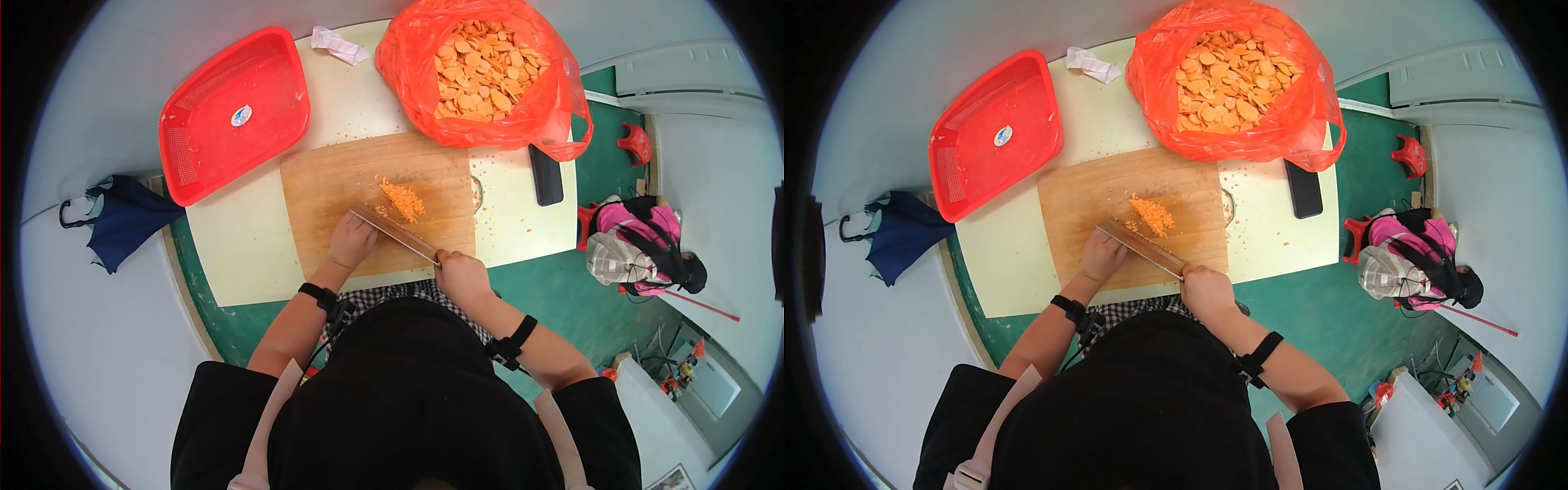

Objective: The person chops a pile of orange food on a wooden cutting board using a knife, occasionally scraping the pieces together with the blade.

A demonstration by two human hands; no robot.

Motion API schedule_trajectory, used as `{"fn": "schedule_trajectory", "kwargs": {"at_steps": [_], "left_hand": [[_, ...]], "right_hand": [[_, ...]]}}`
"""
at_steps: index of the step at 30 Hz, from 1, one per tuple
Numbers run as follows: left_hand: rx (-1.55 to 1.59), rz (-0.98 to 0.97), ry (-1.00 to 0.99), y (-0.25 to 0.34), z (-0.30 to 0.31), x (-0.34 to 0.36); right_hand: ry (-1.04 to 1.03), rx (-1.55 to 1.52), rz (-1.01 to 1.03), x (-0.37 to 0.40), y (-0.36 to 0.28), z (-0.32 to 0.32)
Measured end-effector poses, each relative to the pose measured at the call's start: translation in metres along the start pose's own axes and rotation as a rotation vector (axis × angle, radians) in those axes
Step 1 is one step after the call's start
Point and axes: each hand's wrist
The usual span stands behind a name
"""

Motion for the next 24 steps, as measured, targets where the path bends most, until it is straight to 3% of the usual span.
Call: {"fn": "schedule_trajectory", "kwargs": {"at_steps": [5,14,20,24], "left_hand": [[0.011,0.022,0.008,0.003,0.002,-0.002],[0.032,0.056,0.021,0.000,-0.006,0.004],[0.044,0.107,0.027,0.000,-0.011,0.008],[0.055,0.081,0.033,0.003,-0.004,0.001]], "right_hand": [[0.038,-0.046,0.071,-0.018,-0.001,-0.016],[-0.063,-0.024,-0.021,-0.003,-0.006,0.002],[0.019,-0.063,0.068,-0.021,-0.003,-0.024],[-0.022,-0.033,0.018,-0.018,-0.002,-0.014]]}}
Point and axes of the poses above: each hand's wrist, its own x-axis away from the middle knuckle, its own z-axis out of the back of the hand, y = z × x, and after that the axes turned 14 degrees about -z, right-handed
